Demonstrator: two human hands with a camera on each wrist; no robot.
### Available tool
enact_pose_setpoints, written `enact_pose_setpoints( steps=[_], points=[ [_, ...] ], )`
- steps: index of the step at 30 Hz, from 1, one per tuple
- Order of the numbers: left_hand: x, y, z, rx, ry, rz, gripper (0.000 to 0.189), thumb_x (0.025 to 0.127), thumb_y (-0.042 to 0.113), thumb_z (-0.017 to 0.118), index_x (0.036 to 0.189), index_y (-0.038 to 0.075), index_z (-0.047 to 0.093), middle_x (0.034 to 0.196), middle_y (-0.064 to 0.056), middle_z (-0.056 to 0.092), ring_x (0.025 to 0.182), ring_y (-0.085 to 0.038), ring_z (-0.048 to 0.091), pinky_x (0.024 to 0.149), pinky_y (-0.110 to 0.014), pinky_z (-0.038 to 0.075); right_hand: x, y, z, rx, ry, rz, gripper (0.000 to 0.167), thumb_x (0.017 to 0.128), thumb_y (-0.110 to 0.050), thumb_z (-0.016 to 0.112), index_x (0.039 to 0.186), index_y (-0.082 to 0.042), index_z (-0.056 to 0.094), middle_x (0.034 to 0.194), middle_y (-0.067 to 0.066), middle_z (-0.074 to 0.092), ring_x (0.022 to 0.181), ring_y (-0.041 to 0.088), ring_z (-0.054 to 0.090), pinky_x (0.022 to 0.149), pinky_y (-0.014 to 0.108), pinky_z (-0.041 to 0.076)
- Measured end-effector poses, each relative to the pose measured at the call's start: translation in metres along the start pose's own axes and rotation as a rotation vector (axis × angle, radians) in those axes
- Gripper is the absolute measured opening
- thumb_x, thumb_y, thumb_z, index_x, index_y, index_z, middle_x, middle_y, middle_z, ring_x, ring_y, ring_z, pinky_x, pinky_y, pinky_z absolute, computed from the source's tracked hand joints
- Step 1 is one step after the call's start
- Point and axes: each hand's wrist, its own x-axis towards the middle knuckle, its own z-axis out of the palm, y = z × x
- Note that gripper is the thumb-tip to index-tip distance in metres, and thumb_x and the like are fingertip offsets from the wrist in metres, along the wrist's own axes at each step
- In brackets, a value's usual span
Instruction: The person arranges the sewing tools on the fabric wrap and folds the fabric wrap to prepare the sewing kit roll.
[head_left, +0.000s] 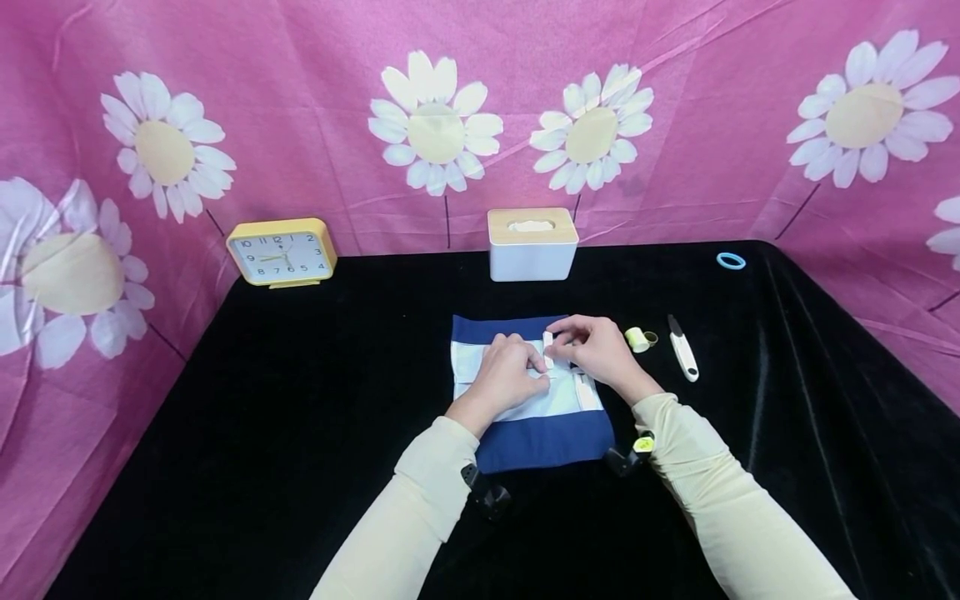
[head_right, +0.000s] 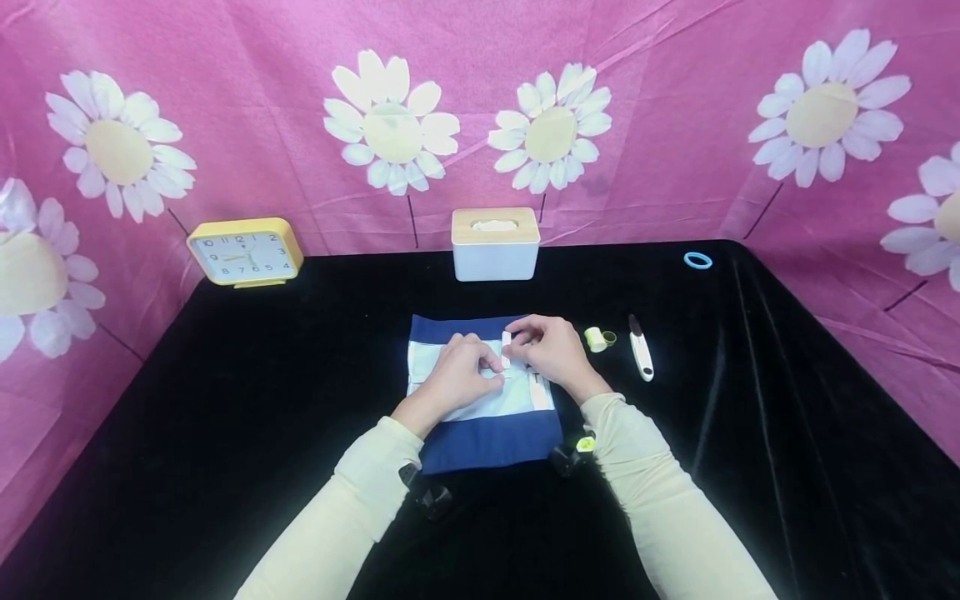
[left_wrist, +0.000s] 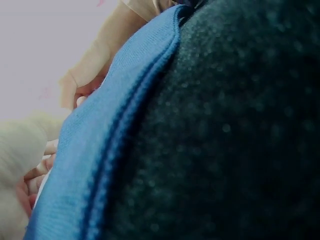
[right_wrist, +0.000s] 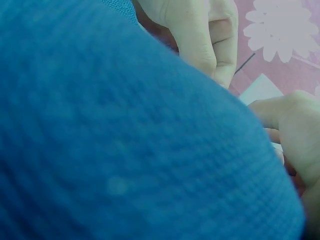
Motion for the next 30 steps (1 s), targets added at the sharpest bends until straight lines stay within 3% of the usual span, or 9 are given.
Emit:
enact_pose_setpoints(
  steps=[11, 30],
  points=[
    [-0.0014, -0.0035, 0.0015, -0.018, 0.025, 0.034, 0.011, 0.087, 0.019, 0.076, 0.094, 0.01, 0.077, 0.095, -0.001, 0.061, 0.097, -0.018, 0.052, 0.09, -0.033, 0.038, -0.0002, 0.0027, 0.0008, -0.005, -0.019, -0.025, 0.028, 0.08, -0.016, 0.083, 0.106, -0.007, 0.077, 0.081, 0.007, 0.074, 0.059, 0.007, 0.046, 0.055, 0.022, 0.035],
    [-0.0021, -0.003, -0.0014, -0.03, 0.048, 0.047, 0.01, 0.085, 0.019, 0.079, 0.089, 0.009, 0.077, 0.089, -0.001, 0.06, 0.094, -0.019, 0.053, 0.091, -0.034, 0.04, -0.0019, 0.0011, -0.0024, 0.03, -0.077, -0.062, 0.028, 0.078, -0.015, 0.086, 0.102, -0.004, 0.078, 0.078, 0.002, 0.069, 0.059, 0.009, 0.046, 0.055, 0.024, 0.035]
  ],
)
